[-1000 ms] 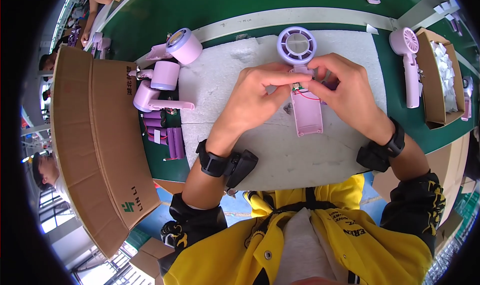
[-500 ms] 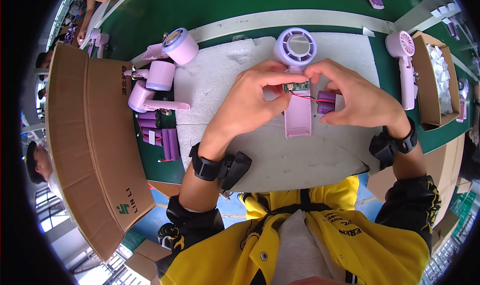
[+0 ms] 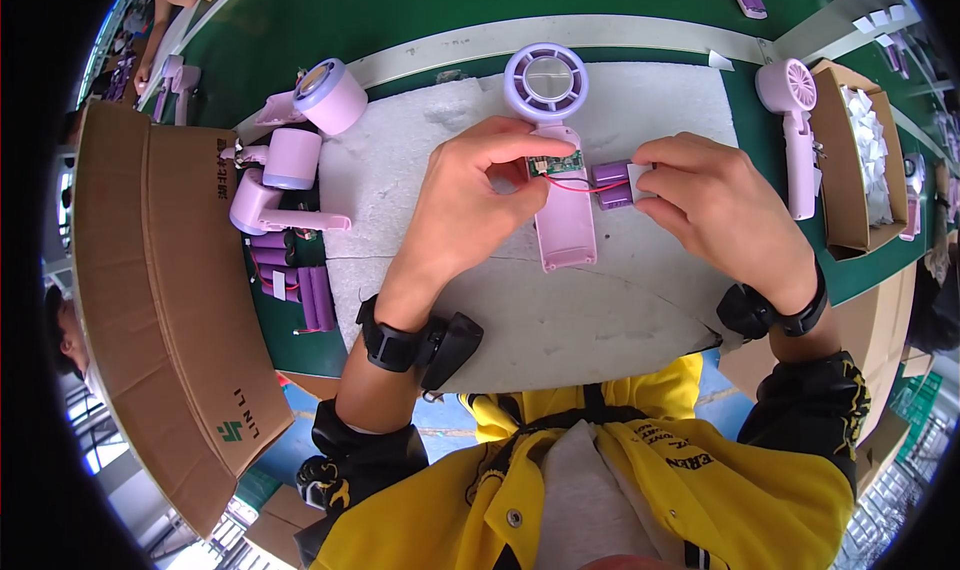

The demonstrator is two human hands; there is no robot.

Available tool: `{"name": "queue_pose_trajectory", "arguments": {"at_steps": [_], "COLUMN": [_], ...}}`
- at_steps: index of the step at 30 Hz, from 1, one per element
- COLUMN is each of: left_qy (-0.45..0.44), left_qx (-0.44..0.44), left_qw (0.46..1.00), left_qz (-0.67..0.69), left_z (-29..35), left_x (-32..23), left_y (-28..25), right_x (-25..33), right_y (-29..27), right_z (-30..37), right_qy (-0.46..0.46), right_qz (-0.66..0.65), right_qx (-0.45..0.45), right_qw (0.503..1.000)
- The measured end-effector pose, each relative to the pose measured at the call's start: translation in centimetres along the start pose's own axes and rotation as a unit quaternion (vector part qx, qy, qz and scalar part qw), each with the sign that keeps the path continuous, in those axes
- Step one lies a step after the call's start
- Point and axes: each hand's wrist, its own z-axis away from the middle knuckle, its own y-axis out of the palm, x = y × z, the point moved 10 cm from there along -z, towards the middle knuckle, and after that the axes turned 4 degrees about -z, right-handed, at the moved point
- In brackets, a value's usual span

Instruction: The person assembles handheld fans by connecting battery pack wires to circuit boards and pressing the components into the handles. After setting a finished fan aside, they apply tape to a new battery pack and repeat the assembly process.

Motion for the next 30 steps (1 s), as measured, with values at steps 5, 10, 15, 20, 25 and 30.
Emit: {"name": "queue_pose_trajectory", "arguments": {"at_steps": [5, 10, 15, 20, 25, 30], "left_qy": [-0.002, 0.005, 0.001, -0.01, -0.028, -0.037], "left_qx": [0.006, 0.016, 0.008, 0.001, 0.001, -0.01], "left_qw": [1.0, 1.0, 1.0, 0.999, 0.999, 0.999], "left_qz": [-0.002, 0.007, 0.015, 0.043, 0.037, 0.027], "left_z": [0.0, 0.1, 0.1, 0.2, 0.2, 0.4], "left_x": [-0.4, -0.7, -0.3, 0.0, 0.5, 0.8], "left_y": [0.0, 0.3, 0.2, 0.2, 0.2, 0.1], "right_x": [1.1, 1.0, 0.7, 0.7, 1.3, 2.1], "right_y": [0.2, 0.5, -0.4, -0.1, 0.4, 1.7], "right_z": [0.3, 0.1, 0.0, -0.1, 0.2, 0.3], "right_qy": [-0.015, -0.016, -0.02, -0.028, -0.022, -0.019], "right_qz": [0.057, 0.097, 0.04, 0.055, 0.093, 0.154], "right_qx": [-0.016, -0.014, -0.022, -0.011, 0.002, 0.019], "right_qw": [0.998, 0.995, 0.999, 0.998, 0.995, 0.988]}}
